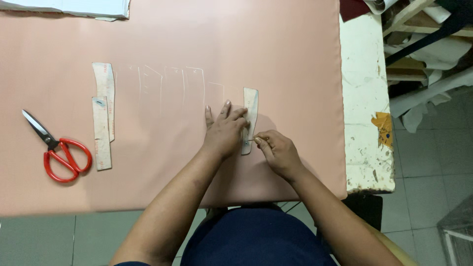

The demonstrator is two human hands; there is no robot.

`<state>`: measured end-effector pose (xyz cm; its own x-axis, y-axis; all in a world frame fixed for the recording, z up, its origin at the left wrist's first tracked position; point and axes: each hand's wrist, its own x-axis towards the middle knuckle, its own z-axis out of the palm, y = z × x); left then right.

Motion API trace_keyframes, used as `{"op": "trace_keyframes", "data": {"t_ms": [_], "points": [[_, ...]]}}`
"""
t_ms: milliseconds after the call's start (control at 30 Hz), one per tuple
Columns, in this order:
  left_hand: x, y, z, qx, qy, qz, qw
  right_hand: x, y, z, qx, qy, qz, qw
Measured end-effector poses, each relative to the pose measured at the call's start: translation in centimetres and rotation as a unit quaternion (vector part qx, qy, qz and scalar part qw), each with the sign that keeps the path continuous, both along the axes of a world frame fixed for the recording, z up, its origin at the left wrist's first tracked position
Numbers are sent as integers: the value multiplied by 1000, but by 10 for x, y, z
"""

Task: The person uses a pencil and a curved ruler to trace and mark multiple pattern outlines on a large sheet of pink material. They repeatedly reposition the ruler and draw along its edges to create curved lines, then freehand connect segments to complete the pattern shapes.

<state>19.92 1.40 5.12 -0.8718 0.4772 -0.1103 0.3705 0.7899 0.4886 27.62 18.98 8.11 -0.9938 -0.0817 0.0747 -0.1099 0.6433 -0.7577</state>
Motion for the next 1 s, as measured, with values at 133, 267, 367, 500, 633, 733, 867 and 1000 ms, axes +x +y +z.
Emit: {"op": "trace_keyframes", "data": {"t_ms": [133,267,367,500,633,733,867,1000], "points": [[0,2,-3,-9,-5,-2,1000,7,-2,0,19,7,6,1000],[1,4,-4,-13,12,-1,1000,13,-5,2,41,38,40,998],[2,5,-1,-8,13,5,1000,12,-6,6,45,64,70,994],[3,10,10,-7,13,7,1000,10,0,10,28,46,44,998],[4,17,14,10,46,40,998,20,19,2,-41,-8,-73,996],[4,12,7,36,59,90,994,28,38,-11,-178,-4,-78,981],[1,-5,-9,75,57,193,977,35,56,-30,-301,-119,-163,932],[-8,-6,-17,105,23,259,960,30,63,-38,-290,-191,-230,909]]}}
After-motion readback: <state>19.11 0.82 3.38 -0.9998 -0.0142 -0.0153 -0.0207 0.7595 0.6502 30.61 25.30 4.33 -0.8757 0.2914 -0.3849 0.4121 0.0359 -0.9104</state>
